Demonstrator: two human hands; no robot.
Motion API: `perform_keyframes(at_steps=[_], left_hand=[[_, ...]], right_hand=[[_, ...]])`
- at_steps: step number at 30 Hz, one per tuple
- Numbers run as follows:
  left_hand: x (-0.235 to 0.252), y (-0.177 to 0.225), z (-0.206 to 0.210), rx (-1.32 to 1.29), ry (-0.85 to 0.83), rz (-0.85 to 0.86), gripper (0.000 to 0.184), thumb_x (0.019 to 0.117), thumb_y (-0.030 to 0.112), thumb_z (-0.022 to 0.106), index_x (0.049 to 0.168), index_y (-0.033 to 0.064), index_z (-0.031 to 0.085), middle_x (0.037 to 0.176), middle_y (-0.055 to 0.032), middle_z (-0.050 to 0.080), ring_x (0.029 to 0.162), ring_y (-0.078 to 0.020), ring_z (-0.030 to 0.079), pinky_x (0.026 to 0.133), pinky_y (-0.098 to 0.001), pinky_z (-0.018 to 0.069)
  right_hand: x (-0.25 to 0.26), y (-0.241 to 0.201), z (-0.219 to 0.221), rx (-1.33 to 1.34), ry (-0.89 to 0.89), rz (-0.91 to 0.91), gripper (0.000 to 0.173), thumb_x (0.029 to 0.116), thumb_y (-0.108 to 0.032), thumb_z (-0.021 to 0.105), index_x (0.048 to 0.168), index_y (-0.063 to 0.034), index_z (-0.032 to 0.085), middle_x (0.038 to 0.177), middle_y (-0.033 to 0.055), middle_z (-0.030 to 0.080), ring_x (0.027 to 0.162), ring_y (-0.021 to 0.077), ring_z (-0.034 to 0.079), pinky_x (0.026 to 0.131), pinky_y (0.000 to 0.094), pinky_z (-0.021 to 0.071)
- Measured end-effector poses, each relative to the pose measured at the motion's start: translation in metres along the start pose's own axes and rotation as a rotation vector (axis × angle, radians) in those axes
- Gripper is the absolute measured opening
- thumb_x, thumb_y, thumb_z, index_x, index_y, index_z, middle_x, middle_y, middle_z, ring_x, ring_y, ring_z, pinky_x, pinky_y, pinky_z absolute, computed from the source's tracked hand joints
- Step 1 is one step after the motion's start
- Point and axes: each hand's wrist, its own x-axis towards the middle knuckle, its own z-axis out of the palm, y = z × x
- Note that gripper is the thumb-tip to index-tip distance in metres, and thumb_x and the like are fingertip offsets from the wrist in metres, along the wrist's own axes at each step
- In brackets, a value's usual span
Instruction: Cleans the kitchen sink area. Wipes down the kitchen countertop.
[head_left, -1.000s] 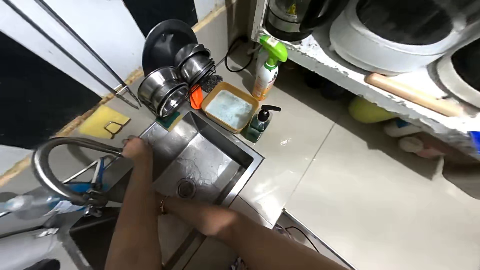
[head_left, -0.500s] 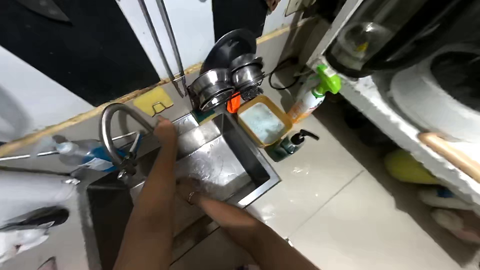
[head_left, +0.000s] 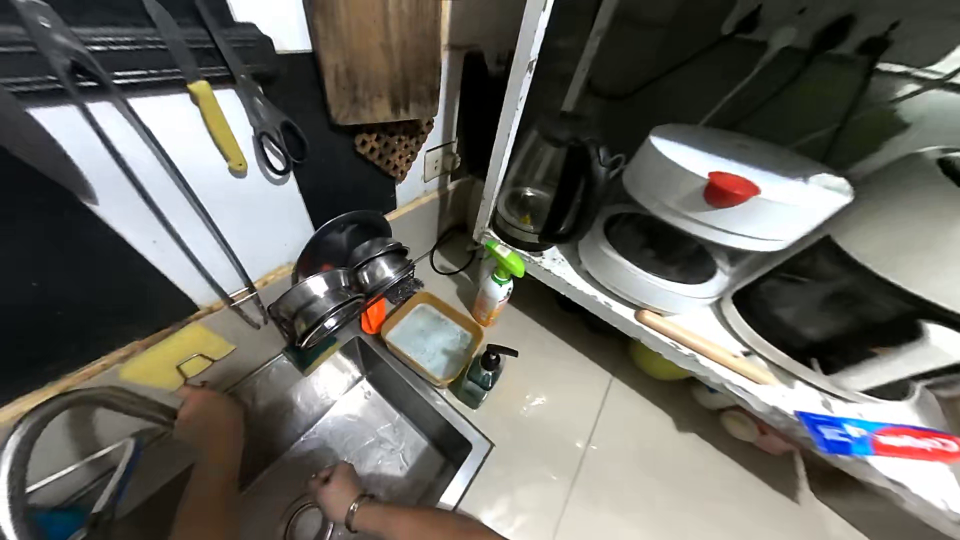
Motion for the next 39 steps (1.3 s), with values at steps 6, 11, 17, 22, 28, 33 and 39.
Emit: perform_keyframes(at_steps=[6,11,17,22,28,33,39], left_hand=[[-0.094,-0.056,0.008,-0.058,-0.19,0.176,0.069,0.1057,0.028,0.056,0.159,-0.0031,0.027,0.145,-0.0365,0.05,0.124,-0.0536,0.059,0.103,-0.0659,0.0469],[-0.183,-0.175,-0.02,-0.068,-0.635,0.016,0.051,0.1055,0.029,0.06,0.148,0.0033,0.05,0.129,-0.0216,0.068,0.112,-0.0402,0.07,0.098,-0.0605,0.0527],[-0.251,-0.276,-0.075,0.041,-0.431,-0.248,0.046,0.1084,0.037,0.051,0.14,0.004,0.06,0.127,-0.0209,0.07,0.112,-0.043,0.069,0.097,-0.0667,0.0493],[-0.269,-0.273,-0.077,0.132,-0.253,-0.191,0.044,0.1101,0.037,0.044,0.131,0.006,0.068,0.114,-0.0202,0.074,0.101,-0.0424,0.072,0.087,-0.0663,0.053],[-0.261,-0.271,-0.082,0.143,-0.37,-0.259,0.049,0.11,0.043,0.039,0.131,0.0096,0.067,0.119,-0.0152,0.074,0.106,-0.0366,0.072,0.092,-0.0623,0.0529],[-0.253,-0.265,-0.085,0.131,-0.5,-0.328,0.051,0.1098,0.046,0.036,0.134,0.0119,0.065,0.128,-0.0139,0.07,0.118,-0.0341,0.068,0.1,-0.0589,0.0506],[-0.256,-0.278,-0.079,0.02,-0.451,-0.325,0.054,0.1094,0.047,0.036,0.131,0.0083,0.066,0.127,-0.0169,0.07,0.119,-0.0361,0.067,0.1,-0.06,0.0501]], right_hand=[[0.002,0.007,-0.012,0.086,0.186,0.155,0.039,0.1067,-0.028,0.056,0.125,0.0056,0.066,0.119,0.0273,0.069,0.114,0.039,0.066,0.101,0.0567,0.05],[0.006,-0.008,-0.045,0.254,0.102,0.179,0.065,0.0985,-0.008,0.065,0.152,0.005,0.032,0.136,0.0292,0.056,0.117,0.0338,0.061,0.1,0.0456,0.0512],[0.021,-0.033,-0.068,0.092,0.102,-0.118,0.088,0.0892,-0.011,0.08,0.158,-0.0029,0.026,0.135,0.0254,0.061,0.114,0.0334,0.065,0.097,0.0486,0.0549],[0.046,-0.073,-0.06,-0.16,0.578,-0.314,0.08,0.0764,-0.03,0.092,0.136,0.0032,0.05,0.123,0.0282,0.065,0.114,0.0408,0.065,0.099,0.0543,0.0529],[0.092,-0.088,-0.055,-0.375,0.882,-0.309,0.077,0.0783,-0.057,0.081,0.134,-0.0078,0.061,0.147,0.0268,0.049,0.135,0.0448,0.048,0.107,0.0573,0.0427],[0.13,-0.091,-0.062,-0.427,1.001,-0.42,0.105,0.0791,-0.076,0.07,0.148,0.0014,0.048,0.149,0.0254,0.051,0.141,0.0378,0.048,0.12,0.0441,0.037],[0.154,-0.104,-0.056,-0.651,0.92,-0.236,0.118,0.0783,-0.092,0.045,0.145,0.0058,0.053,0.158,0.0279,0.041,0.149,0.0409,0.038,0.123,0.0497,0.0308]])
